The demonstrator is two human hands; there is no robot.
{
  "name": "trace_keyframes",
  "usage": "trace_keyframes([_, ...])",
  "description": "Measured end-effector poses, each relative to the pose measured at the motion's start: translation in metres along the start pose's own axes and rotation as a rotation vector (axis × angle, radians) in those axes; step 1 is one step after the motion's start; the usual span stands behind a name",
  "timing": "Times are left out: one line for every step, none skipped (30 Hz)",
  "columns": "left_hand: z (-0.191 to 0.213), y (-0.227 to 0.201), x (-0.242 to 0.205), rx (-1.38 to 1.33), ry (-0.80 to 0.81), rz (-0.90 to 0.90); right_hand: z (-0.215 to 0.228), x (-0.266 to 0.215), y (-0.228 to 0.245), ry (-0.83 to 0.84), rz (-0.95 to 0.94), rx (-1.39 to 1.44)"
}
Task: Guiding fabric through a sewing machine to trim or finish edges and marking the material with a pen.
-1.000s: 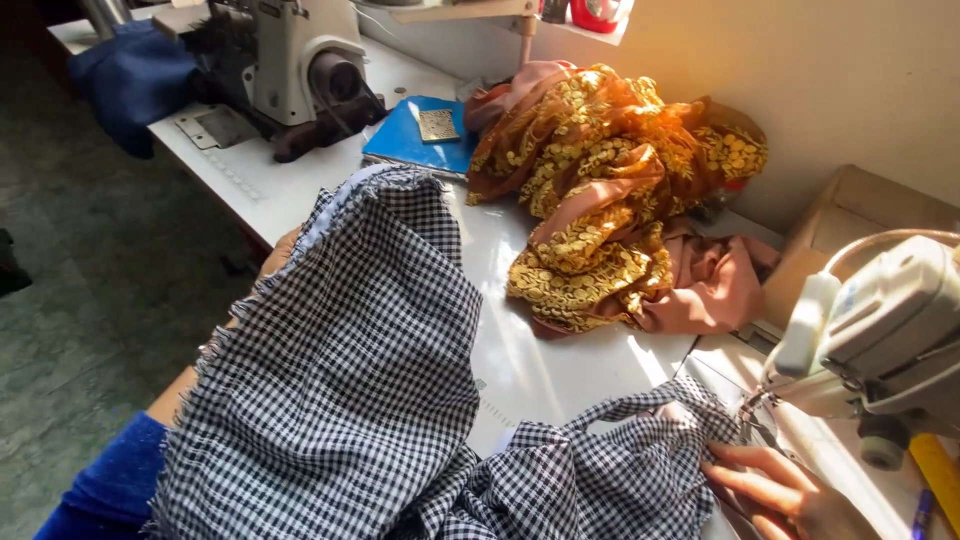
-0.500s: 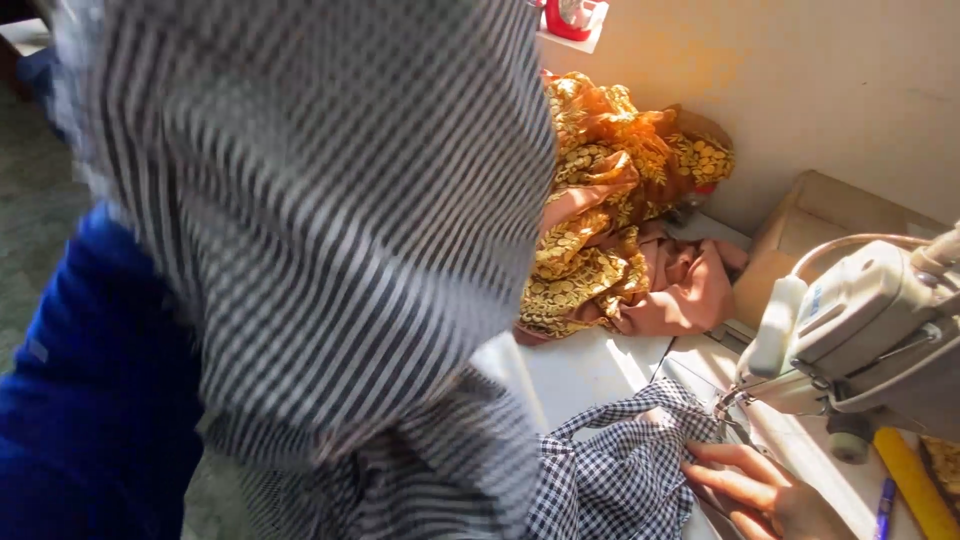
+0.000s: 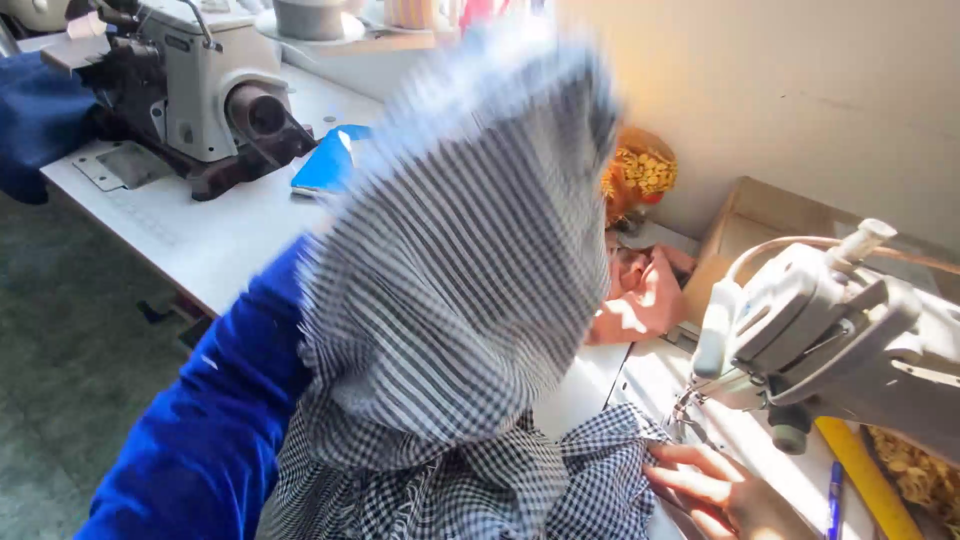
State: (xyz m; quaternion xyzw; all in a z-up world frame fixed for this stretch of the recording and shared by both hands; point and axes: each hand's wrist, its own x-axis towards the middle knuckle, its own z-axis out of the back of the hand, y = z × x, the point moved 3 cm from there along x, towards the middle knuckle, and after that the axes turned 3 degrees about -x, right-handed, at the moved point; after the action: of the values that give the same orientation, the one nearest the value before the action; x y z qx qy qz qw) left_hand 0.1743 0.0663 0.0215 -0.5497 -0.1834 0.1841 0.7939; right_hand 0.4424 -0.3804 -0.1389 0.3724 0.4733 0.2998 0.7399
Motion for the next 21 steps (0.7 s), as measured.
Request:
trace_keyframes([-0.001, -0.005, 0.002, 0.011, 0.008, -0.009, -0.005, -0.003, 0.012, -0.004, 0.005, 0.001])
trace_keyframes([-0.003, -0.009, 0.006, 0.022, 0.020, -0.019, -0.009, -0.007, 0.021, -0.055, -0.082, 0.324])
trace_keyframes([-0.005, -0.014, 0.010, 0.033, 0.032, -0.030, -0.015, -0.012, 0.029, -0.100, -0.163, 0.647])
trace_keyframes([-0.008, -0.017, 0.015, 0.041, 0.044, -0.039, -0.019, -0.013, 0.034, -0.107, -0.160, 0.650])
trace_keyframes([-0.011, -0.020, 0.020, 0.049, 0.055, -0.048, -0.021, -0.014, 0.038, -0.152, -0.166, 0.645])
trace_keyframes([-0.015, -0.023, 0.025, 0.056, 0.067, -0.057, -0.024, -0.016, 0.042, -0.198, -0.172, 0.640])
trace_keyframes([-0.017, -0.027, 0.032, 0.063, 0.079, -0.067, -0.015, -0.013, 0.025, -0.206, -0.169, 0.642])
trace_keyframes([-0.019, -0.029, 0.037, 0.071, 0.087, -0.073, -0.007, -0.009, 0.023, -0.114, 0.254, 0.066])
trace_keyframes([-0.020, -0.032, 0.042, 0.078, 0.094, -0.080, -0.008, -0.010, 0.017, -0.003, 0.656, -0.523])
trace_keyframes([-0.016, -0.036, 0.043, 0.087, 0.099, -0.085, -0.010, -0.011, 0.016, -0.003, 0.659, -0.524])
trace_keyframes([-0.016, -0.039, 0.044, 0.097, 0.103, -0.090, -0.010, -0.009, 0.011, 0.010, 0.473, -0.183])
trace_keyframes([-0.018, -0.042, 0.049, 0.108, 0.108, -0.095, -0.011, -0.006, 0.005, 0.019, 0.282, 0.157])
trace_keyframes([-0.012, -0.058, 0.043, 0.111, 0.107, -0.097, -0.009, -0.006, 0.006, 0.019, 0.286, 0.158])
trace_keyframes([-0.007, -0.075, 0.037, 0.200, 0.092, -0.138, -0.008, -0.008, 0.010, 0.028, 0.367, -0.079])
trace_keyframes([-0.003, -0.092, 0.031, 0.289, 0.076, -0.180, -0.007, -0.009, 0.013, 0.035, 0.447, -0.316])
trace_keyframes([-0.002, -0.106, 0.034, 0.289, 0.078, -0.181, -0.008, -0.011, 0.016, 0.032, 0.446, -0.315])
trace_keyframes([-0.001, -0.124, 0.037, 0.383, 0.008, -0.319, -0.010, -0.014, 0.021, 0.018, 0.519, -0.403])
trace_keyframes([0.000, -0.141, 0.038, 0.476, -0.063, -0.455, -0.012, -0.017, 0.025, 0.004, 0.589, -0.491])
trace_keyframes([-0.015, -0.157, 0.038, 0.475, -0.060, -0.456, -0.012, -0.013, 0.018, 0.003, 0.587, -0.488])
trace_keyframes([-0.030, -0.173, 0.040, 0.569, -0.060, -0.408, -0.010, -0.009, 0.011, 0.038, 0.524, -0.303])
trace_keyframes([-0.044, -0.188, 0.040, 0.663, -0.060, -0.359, -0.008, -0.005, 0.003, 0.071, 0.459, -0.117])
